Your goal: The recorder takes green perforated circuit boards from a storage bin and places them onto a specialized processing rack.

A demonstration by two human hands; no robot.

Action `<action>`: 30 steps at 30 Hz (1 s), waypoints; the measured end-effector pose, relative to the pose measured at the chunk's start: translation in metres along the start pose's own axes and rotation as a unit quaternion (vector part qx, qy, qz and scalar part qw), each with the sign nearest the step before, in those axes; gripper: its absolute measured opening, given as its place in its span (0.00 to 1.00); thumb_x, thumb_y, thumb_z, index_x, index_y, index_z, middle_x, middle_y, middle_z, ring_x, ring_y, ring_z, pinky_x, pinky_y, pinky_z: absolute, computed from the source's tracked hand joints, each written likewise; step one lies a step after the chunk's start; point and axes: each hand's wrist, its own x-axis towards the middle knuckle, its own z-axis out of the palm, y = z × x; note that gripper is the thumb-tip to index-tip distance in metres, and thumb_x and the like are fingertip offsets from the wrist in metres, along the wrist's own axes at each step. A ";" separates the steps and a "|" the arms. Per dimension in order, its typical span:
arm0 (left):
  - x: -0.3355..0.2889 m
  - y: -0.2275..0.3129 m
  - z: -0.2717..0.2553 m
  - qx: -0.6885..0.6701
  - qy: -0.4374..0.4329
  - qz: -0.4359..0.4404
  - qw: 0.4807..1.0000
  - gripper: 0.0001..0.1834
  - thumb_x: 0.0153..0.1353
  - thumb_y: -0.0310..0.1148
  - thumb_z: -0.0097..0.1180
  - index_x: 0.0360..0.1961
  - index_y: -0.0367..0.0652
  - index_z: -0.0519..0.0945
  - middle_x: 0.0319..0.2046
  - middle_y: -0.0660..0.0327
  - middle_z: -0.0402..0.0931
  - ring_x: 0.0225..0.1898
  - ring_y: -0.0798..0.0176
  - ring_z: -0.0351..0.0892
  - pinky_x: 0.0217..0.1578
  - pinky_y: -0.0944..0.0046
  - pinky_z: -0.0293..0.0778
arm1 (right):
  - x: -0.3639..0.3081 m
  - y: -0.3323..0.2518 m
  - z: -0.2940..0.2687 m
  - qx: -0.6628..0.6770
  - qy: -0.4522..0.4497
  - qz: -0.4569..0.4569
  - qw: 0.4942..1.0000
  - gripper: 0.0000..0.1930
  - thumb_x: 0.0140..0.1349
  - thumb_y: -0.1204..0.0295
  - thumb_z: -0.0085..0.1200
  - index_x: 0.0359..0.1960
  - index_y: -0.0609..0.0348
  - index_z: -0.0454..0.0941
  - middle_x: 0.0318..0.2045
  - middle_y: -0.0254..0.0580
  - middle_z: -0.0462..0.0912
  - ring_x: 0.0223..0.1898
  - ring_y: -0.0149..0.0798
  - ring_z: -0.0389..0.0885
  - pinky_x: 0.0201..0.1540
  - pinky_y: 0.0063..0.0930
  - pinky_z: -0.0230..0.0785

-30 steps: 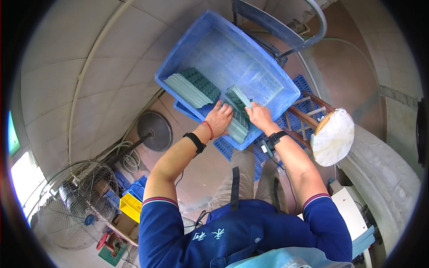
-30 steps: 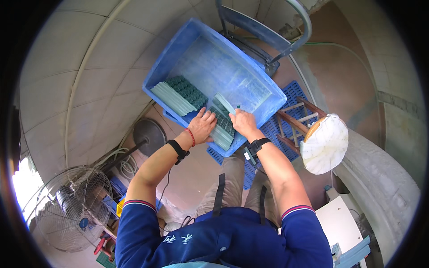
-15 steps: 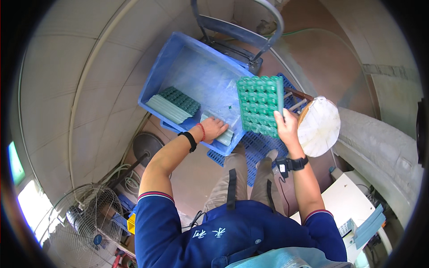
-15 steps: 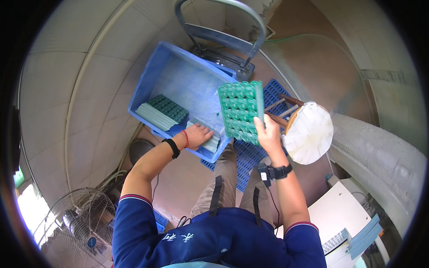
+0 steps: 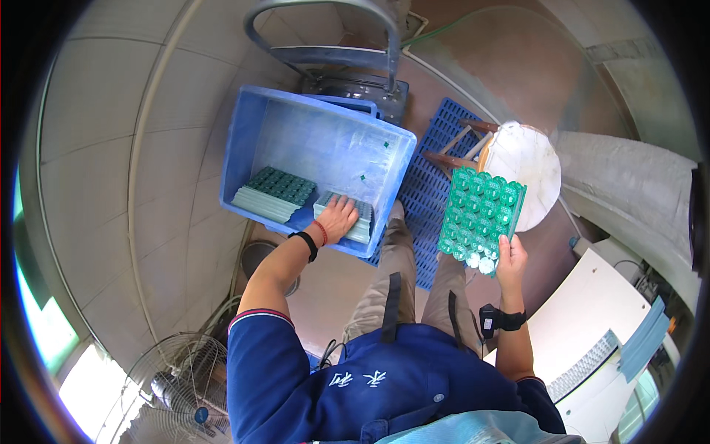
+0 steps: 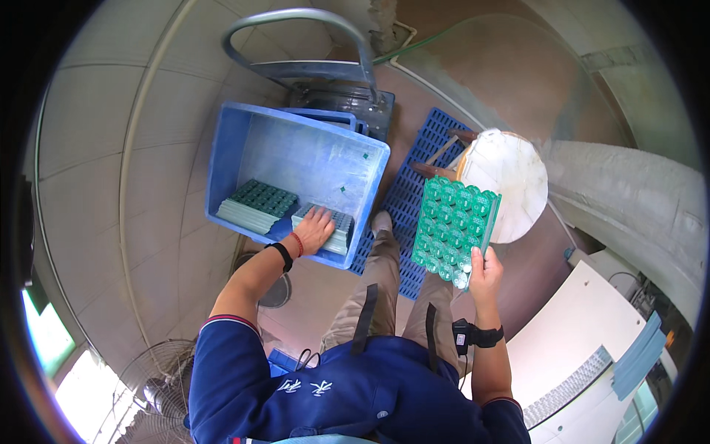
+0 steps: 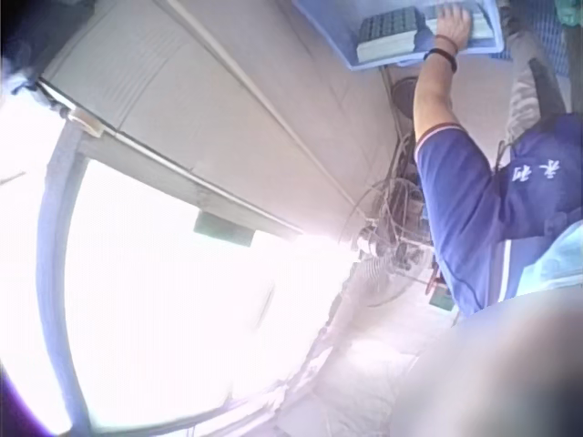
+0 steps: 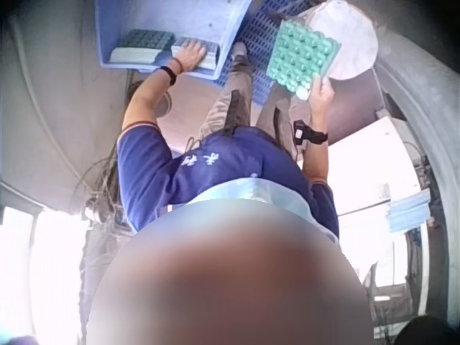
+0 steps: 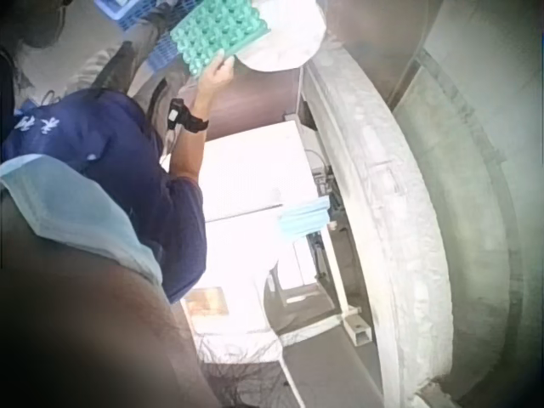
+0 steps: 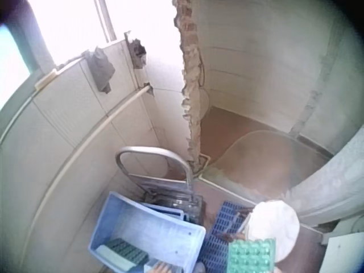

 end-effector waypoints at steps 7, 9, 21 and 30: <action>0.017 -0.010 -0.009 -0.098 -0.234 -0.001 0.967 0.27 0.39 0.32 0.59 0.43 0.38 0.66 0.37 0.55 0.69 0.39 0.52 0.73 0.40 0.55 0.70 | -0.025 0.014 -0.010 -0.012 0.007 0.038 0.999 0.09 0.63 0.72 0.46 0.26 0.62 0.70 0.16 0.27 0.64 0.20 0.21 0.59 0.21 0.21 0.53; 0.025 -0.015 -0.020 -0.113 -0.242 -0.008 0.964 0.32 0.34 0.33 0.63 0.43 0.37 0.65 0.36 0.55 0.69 0.38 0.53 0.74 0.38 0.59 0.71 | -0.029 0.020 -0.015 0.018 0.011 0.051 0.998 0.10 0.63 0.71 0.45 0.25 0.62 0.69 0.16 0.27 0.64 0.20 0.21 0.59 0.21 0.21 0.53; 0.023 -0.009 -0.228 -0.228 -0.058 -0.248 0.940 0.37 0.30 0.39 0.69 0.39 0.34 0.62 0.33 0.47 0.72 0.33 0.43 0.76 0.35 0.54 0.72 | -0.032 0.015 -0.063 0.030 0.046 0.029 0.998 0.11 0.64 0.70 0.45 0.24 0.62 0.69 0.16 0.27 0.64 0.20 0.21 0.58 0.21 0.22 0.54; 0.067 0.070 -0.288 -0.795 0.234 -0.229 0.511 0.35 0.41 0.28 0.66 0.51 0.33 0.64 0.46 0.55 0.71 0.47 0.61 0.71 0.49 0.62 0.68 | -0.055 0.043 -0.141 0.242 0.129 0.069 0.959 0.12 0.64 0.68 0.44 0.28 0.64 0.73 0.21 0.27 0.70 0.24 0.21 0.63 0.25 0.19 0.57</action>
